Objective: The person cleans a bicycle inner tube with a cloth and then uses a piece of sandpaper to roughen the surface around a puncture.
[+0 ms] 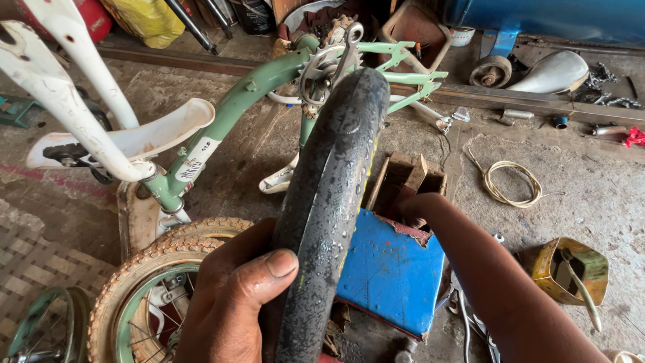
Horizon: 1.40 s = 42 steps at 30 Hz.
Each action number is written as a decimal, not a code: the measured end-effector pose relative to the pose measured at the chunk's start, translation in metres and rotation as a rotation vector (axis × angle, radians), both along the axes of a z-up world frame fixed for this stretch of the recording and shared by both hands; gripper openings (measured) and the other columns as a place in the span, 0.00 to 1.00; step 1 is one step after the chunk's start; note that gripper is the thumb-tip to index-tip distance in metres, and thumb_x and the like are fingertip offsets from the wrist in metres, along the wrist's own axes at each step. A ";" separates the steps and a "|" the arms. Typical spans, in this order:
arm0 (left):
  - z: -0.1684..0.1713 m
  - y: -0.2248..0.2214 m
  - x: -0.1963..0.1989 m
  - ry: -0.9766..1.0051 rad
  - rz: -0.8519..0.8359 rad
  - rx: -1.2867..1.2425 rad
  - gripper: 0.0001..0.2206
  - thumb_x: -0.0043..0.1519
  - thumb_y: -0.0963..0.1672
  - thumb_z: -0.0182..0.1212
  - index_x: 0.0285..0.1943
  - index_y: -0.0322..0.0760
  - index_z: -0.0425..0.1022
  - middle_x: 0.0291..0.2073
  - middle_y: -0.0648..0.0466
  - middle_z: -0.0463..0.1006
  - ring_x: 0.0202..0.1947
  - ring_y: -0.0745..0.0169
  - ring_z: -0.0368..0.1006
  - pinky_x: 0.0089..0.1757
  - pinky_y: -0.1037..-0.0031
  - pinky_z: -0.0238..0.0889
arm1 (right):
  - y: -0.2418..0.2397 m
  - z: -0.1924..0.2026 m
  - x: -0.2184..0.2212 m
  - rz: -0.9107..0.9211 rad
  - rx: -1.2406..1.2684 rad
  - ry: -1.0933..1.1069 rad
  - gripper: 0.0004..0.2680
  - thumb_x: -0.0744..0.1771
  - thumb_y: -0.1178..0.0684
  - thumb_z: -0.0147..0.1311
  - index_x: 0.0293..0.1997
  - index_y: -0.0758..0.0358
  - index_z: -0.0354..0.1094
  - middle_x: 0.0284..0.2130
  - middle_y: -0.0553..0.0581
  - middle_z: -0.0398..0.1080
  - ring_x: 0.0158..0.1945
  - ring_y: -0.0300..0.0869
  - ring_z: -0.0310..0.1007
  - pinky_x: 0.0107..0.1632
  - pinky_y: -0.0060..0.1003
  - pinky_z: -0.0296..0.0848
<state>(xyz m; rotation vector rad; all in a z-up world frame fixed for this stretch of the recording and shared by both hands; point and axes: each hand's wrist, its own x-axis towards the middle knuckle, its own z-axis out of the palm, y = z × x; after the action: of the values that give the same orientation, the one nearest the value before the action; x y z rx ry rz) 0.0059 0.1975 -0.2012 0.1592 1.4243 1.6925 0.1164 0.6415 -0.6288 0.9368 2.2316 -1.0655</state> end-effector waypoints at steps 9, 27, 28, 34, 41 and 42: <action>0.008 0.024 0.013 -0.068 -0.140 0.273 0.27 0.57 0.45 0.61 0.64 0.21 0.69 0.46 0.37 0.81 0.46 0.48 0.80 0.47 0.56 0.72 | -0.002 -0.013 -0.007 0.343 0.113 0.292 0.11 0.61 0.60 0.61 0.47 0.57 0.78 0.42 0.50 0.73 0.39 0.41 0.69 0.40 0.37 0.71; 0.000 0.043 0.005 0.208 -0.227 0.195 0.18 0.60 0.47 0.52 0.49 0.27 0.78 0.33 0.51 0.79 0.33 0.64 0.73 0.38 0.69 0.67 | -0.041 0.133 0.000 0.143 0.520 -0.039 0.17 0.61 0.44 0.67 0.52 0.55 0.75 0.43 0.57 0.78 0.44 0.48 0.81 0.48 0.41 0.78; 0.002 0.043 0.004 0.253 -0.201 0.180 0.18 0.59 0.47 0.52 0.49 0.26 0.78 0.33 0.53 0.80 0.34 0.65 0.74 0.39 0.71 0.68 | -0.040 0.154 0.001 0.138 0.528 -0.041 0.17 0.61 0.44 0.67 0.52 0.55 0.75 0.43 0.57 0.78 0.44 0.48 0.81 0.48 0.41 0.78; 0.015 0.034 0.005 0.207 -0.219 0.184 0.17 0.58 0.46 0.51 0.47 0.28 0.78 0.26 0.50 0.79 0.25 0.62 0.73 0.29 0.68 0.68 | -0.036 0.246 0.037 -0.043 0.801 0.067 0.16 0.60 0.41 0.65 0.51 0.46 0.77 0.42 0.56 0.78 0.43 0.49 0.77 0.45 0.43 0.76; 0.028 0.016 -0.003 0.264 -0.274 0.265 0.16 0.61 0.47 0.50 0.44 0.27 0.76 0.25 0.49 0.79 0.22 0.62 0.74 0.27 0.67 0.70 | -0.038 0.290 0.098 -0.311 0.691 0.005 0.15 0.67 0.37 0.59 0.48 0.56 0.77 0.31 0.54 0.79 0.27 0.37 0.75 0.31 0.34 0.78; 0.029 0.013 -0.003 0.261 -0.297 0.310 0.17 0.63 0.47 0.50 0.45 0.26 0.76 0.25 0.48 0.79 0.21 0.60 0.75 0.27 0.66 0.70 | -0.041 0.288 0.102 -0.315 0.636 0.003 0.14 0.66 0.40 0.60 0.47 0.57 0.78 0.30 0.55 0.80 0.26 0.36 0.76 0.30 0.34 0.79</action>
<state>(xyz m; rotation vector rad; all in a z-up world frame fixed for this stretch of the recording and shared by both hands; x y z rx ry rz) 0.0025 0.2109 -0.1722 0.7509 1.2378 1.6735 0.2186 0.6000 -0.3405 1.5838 2.5271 -0.4534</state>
